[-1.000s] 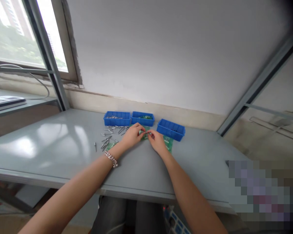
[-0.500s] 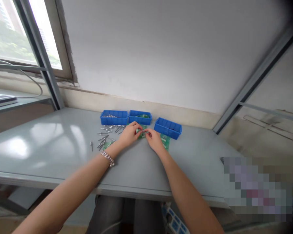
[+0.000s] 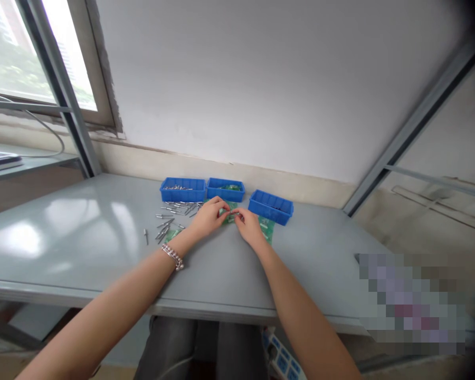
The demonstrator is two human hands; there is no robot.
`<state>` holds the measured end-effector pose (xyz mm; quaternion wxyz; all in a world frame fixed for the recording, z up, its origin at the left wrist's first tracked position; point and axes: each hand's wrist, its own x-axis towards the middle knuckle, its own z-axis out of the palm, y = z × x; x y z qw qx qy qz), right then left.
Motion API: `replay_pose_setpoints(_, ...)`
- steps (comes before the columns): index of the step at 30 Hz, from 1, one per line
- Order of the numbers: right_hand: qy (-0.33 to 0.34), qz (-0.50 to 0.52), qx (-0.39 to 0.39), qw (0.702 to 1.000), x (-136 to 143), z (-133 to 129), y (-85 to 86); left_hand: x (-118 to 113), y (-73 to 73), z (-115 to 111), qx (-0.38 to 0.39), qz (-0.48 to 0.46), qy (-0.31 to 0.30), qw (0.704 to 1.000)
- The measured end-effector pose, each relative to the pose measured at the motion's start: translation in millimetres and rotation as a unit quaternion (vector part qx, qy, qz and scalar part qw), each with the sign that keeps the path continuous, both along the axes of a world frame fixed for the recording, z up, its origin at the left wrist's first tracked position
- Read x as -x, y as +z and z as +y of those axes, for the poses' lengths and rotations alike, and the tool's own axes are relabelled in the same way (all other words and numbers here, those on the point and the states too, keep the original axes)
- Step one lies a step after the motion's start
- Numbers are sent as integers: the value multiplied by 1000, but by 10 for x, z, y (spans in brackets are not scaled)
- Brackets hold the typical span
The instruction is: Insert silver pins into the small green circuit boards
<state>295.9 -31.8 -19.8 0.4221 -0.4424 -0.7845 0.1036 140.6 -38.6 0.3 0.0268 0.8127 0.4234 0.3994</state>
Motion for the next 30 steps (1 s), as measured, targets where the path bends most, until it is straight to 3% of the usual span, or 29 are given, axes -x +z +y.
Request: replay_pose_setpoints(30, 11, -2, -10, 1000, -12, 12, -26, -6, -19, 10, 9, -7, -4, 1000)
